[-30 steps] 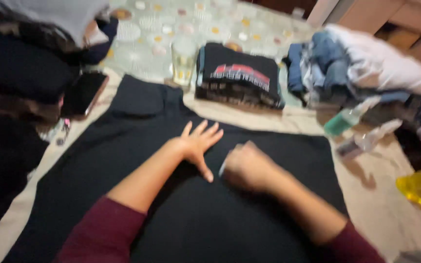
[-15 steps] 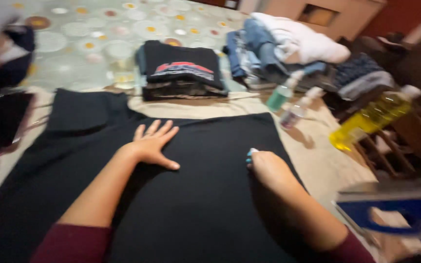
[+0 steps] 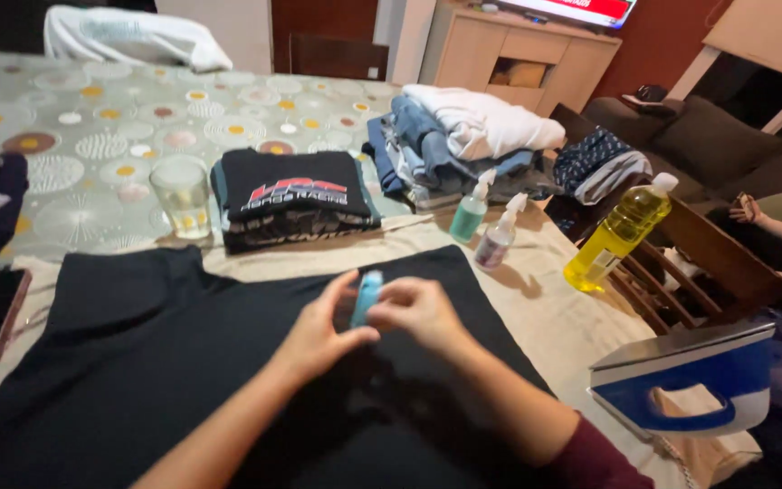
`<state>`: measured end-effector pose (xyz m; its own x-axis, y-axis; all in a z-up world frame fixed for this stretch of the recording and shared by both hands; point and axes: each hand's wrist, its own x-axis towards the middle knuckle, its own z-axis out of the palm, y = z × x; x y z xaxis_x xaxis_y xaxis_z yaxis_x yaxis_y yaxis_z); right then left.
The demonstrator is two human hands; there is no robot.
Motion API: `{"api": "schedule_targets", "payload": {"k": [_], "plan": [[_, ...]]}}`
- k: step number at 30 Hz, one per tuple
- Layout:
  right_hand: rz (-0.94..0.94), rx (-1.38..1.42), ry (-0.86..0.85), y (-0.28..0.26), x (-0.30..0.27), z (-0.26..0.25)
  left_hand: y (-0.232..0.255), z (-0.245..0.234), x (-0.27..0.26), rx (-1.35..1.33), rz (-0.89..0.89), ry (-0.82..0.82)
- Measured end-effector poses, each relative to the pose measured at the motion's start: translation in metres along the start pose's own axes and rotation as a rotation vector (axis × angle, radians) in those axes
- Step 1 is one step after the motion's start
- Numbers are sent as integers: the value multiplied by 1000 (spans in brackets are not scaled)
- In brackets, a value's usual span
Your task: Ironing and folding a black t-shirt on a dining table using a spray bottle, lint roller, and steam iron
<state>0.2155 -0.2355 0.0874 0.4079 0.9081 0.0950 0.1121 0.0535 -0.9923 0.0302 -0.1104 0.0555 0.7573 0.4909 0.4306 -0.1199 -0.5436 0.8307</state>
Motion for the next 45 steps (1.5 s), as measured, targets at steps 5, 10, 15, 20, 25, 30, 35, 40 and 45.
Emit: {"api": "schedule_targets", "payload": {"k": [5,10,15,20,25,30,35,40,45], "plan": [[-336,-640,112,-39,10,1,-49,12,1,-58,-281,55],[-596,-995,1085,-19,88,-147,-57,-2,6,-755,-318,237],[-714,-792,1034,133,191,-294,-83,-8,13,-954,-347,342],[-646,-439,604,50,133,-186,-110,-3,19,-1087,-359,414],[-341,-258,-325,-84,26,-13,-94,-6,16,-1170,-373,407],[19,-165,-578,-82,-6,66,-77,-9,11,-1187,-359,426],[347,167,-404,-65,9,67,-76,-6,15,-1168,-360,455],[338,154,-370,-47,16,63,-67,-9,14,-1149,-402,461],[332,208,-307,-64,8,71,-67,-8,15,-1130,-411,451]]}}
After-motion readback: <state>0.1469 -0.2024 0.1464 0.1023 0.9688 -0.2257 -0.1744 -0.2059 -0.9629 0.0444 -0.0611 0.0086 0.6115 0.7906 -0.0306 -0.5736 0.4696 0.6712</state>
